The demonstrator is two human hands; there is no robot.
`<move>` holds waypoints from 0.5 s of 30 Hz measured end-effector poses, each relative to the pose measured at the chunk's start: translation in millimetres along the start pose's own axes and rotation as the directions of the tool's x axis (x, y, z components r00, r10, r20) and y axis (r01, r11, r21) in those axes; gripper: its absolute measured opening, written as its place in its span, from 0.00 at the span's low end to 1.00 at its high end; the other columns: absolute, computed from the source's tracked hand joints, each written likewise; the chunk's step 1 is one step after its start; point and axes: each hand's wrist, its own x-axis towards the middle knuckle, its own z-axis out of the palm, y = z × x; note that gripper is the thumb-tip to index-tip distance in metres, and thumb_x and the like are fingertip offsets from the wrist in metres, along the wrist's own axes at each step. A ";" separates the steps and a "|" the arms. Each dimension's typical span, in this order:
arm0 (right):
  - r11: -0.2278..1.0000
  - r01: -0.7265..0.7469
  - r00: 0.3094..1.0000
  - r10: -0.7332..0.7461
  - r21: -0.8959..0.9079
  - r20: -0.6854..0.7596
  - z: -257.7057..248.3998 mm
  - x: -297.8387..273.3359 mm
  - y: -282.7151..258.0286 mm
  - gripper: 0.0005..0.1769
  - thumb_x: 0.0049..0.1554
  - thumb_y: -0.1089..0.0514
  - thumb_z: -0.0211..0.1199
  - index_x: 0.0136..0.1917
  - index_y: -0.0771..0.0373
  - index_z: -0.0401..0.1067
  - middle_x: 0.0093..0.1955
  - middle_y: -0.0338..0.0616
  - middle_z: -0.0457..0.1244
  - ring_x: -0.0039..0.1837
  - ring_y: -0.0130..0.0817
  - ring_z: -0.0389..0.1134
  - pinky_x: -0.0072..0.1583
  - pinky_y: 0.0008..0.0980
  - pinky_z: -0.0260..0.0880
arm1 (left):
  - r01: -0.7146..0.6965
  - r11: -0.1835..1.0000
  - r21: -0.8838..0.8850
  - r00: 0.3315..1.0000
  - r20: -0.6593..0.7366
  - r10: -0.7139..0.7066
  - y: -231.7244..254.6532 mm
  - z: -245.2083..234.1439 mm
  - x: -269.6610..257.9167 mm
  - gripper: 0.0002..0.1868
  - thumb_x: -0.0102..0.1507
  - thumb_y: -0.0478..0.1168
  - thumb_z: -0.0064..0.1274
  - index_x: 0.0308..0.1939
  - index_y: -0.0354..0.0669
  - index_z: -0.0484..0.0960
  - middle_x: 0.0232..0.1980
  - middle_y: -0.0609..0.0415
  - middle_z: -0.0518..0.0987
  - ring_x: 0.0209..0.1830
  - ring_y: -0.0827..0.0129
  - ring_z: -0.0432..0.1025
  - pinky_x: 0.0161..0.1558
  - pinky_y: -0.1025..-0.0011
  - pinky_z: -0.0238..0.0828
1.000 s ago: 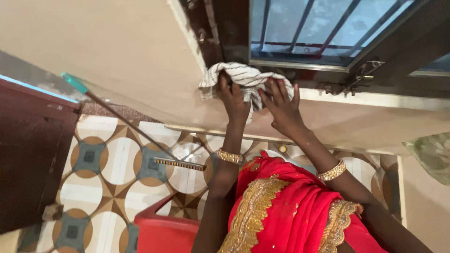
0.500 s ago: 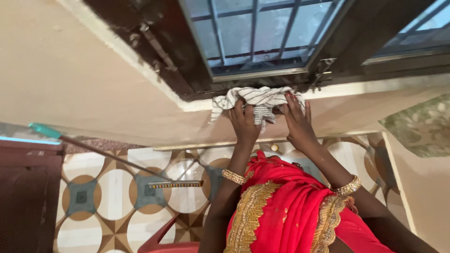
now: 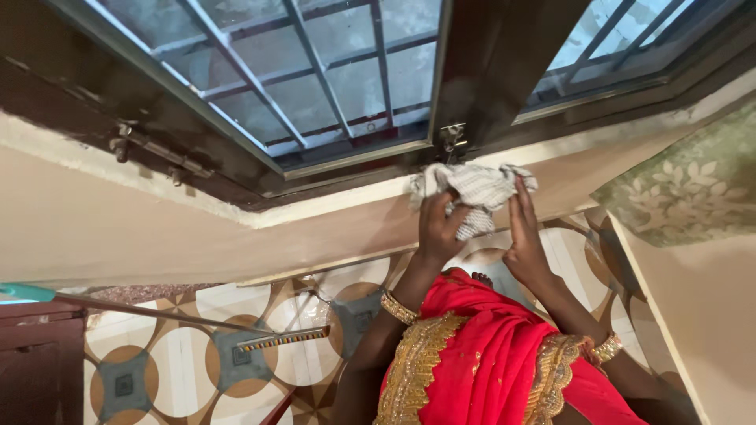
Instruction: The person wipes a brown window frame and the surrounding wall area by hand using a striped cloth.
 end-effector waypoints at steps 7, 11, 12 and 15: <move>0.975 0.220 0.970 -0.221 -0.030 -0.103 -42.4 62.2 -6.3 0.60 0.42 0.78 0.44 0.86 0.54 0.38 0.88 0.53 0.34 0.89 0.54 0.34 0.86 0.51 0.35 | 0.119 0.991 0.064 0.993 0.003 -0.119 -8.3 4.6 56.0 0.14 0.57 0.35 0.66 0.46 0.37 0.86 0.58 0.42 0.76 0.45 0.57 0.76 0.42 0.61 0.73; 0.994 -0.006 0.998 -0.001 0.108 0.065 -30.7 78.2 -1.2 0.60 0.39 0.79 0.41 0.85 0.62 0.42 0.89 0.58 0.34 0.89 0.55 0.32 0.84 0.52 0.33 | 0.031 0.902 0.432 0.997 -0.081 0.004 -4.6 6.2 72.5 0.16 0.52 0.39 0.65 0.43 0.40 0.83 0.64 0.38 0.71 0.65 0.41 0.69 0.61 0.47 0.68; 0.986 -0.007 0.997 -0.005 0.166 0.071 -27.6 79.6 -0.1 0.61 0.36 0.77 0.41 0.84 0.62 0.43 0.88 0.57 0.35 0.89 0.54 0.32 0.84 0.52 0.32 | 0.048 0.910 0.411 0.996 -0.089 -0.013 1.0 6.6 70.4 0.18 0.53 0.40 0.65 0.46 0.38 0.83 0.65 0.38 0.71 0.66 0.42 0.67 0.63 0.45 0.66; 0.954 0.058 0.997 -0.072 0.294 0.037 -26.5 72.7 -2.8 0.60 0.34 0.71 0.43 0.83 0.62 0.45 0.88 0.54 0.37 0.89 0.50 0.34 0.84 0.52 0.31 | 0.169 0.956 0.242 0.982 -0.124 -0.142 12.5 0.4 64.8 0.21 0.59 0.40 0.66 0.53 0.34 0.84 0.66 0.37 0.71 0.64 0.46 0.68 0.62 0.50 0.68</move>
